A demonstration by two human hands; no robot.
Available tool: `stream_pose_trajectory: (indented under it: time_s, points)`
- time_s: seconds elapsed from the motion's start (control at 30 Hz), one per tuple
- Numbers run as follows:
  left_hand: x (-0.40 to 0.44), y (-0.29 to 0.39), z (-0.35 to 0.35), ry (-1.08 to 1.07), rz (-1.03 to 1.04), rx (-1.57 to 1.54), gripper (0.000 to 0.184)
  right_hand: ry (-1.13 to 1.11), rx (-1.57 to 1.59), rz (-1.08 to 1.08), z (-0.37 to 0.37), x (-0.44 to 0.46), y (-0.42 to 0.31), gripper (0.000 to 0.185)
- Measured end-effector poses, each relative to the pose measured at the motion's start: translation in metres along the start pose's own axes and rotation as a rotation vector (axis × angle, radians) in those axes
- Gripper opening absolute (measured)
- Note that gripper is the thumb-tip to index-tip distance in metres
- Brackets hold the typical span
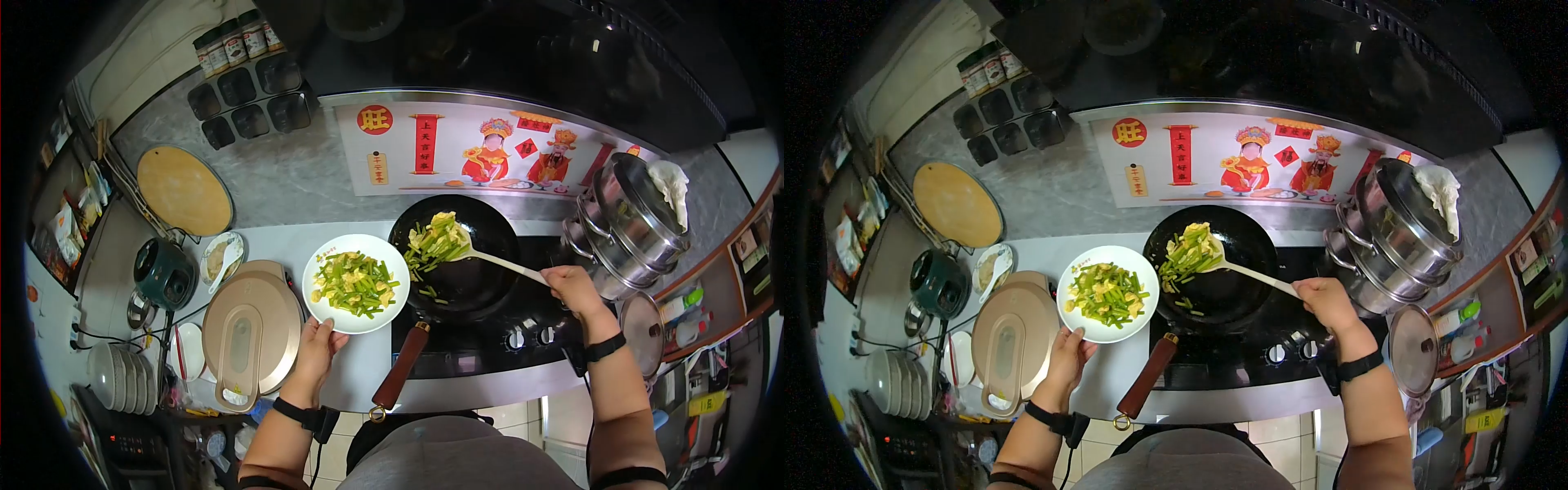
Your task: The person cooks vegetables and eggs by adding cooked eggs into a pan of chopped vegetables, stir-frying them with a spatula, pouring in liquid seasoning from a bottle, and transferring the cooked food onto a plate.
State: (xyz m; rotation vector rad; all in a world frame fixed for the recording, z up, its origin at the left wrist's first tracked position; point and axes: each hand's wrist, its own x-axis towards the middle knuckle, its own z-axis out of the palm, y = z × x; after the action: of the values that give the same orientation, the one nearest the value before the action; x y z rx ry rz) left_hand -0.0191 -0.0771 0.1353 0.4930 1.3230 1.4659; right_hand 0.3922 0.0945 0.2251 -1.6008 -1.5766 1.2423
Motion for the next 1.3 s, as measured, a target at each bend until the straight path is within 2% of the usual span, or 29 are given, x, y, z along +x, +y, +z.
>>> stream_pose_trajectory:
  time_s: [0.2,0.47,0.63,0.7,0.83,0.9,1.17,1.3]
  points:
    - [0.014,-0.006,0.021,-0.062,-0.017,0.001,0.024,-0.024,-0.051,-0.113,-0.008,-0.037,-0.043,0.021]
    - [0.014,0.0,0.037,-0.168,-0.03,-0.051,0.025,-0.054,-0.167,-0.221,0.045,-0.082,-0.071,0.022]
    - [0.012,-0.004,0.02,-0.183,-0.02,-0.053,0.026,0.054,-0.342,-0.38,0.076,-0.106,-0.077,0.021]
    - [0.012,-0.005,0.02,-0.172,-0.02,-0.048,0.026,0.161,-0.409,-0.577,0.079,-0.108,-0.078,0.021]
    - [0.013,-0.007,0.022,-0.173,-0.016,-0.065,0.024,0.211,-0.481,-0.645,0.074,-0.103,-0.081,0.019]
    - [0.013,-0.007,0.021,-0.178,-0.016,-0.071,0.025,0.301,-0.541,-0.803,0.075,-0.1,-0.08,0.019]
    - [0.01,-0.004,0.03,-0.117,-0.034,-0.075,0.025,0.391,-0.733,-1.023,0.07,-0.098,-0.079,0.026]
    - [0.011,-0.004,0.025,-0.158,-0.026,-0.078,0.025,0.392,-0.802,-1.131,0.069,-0.101,-0.081,0.029]
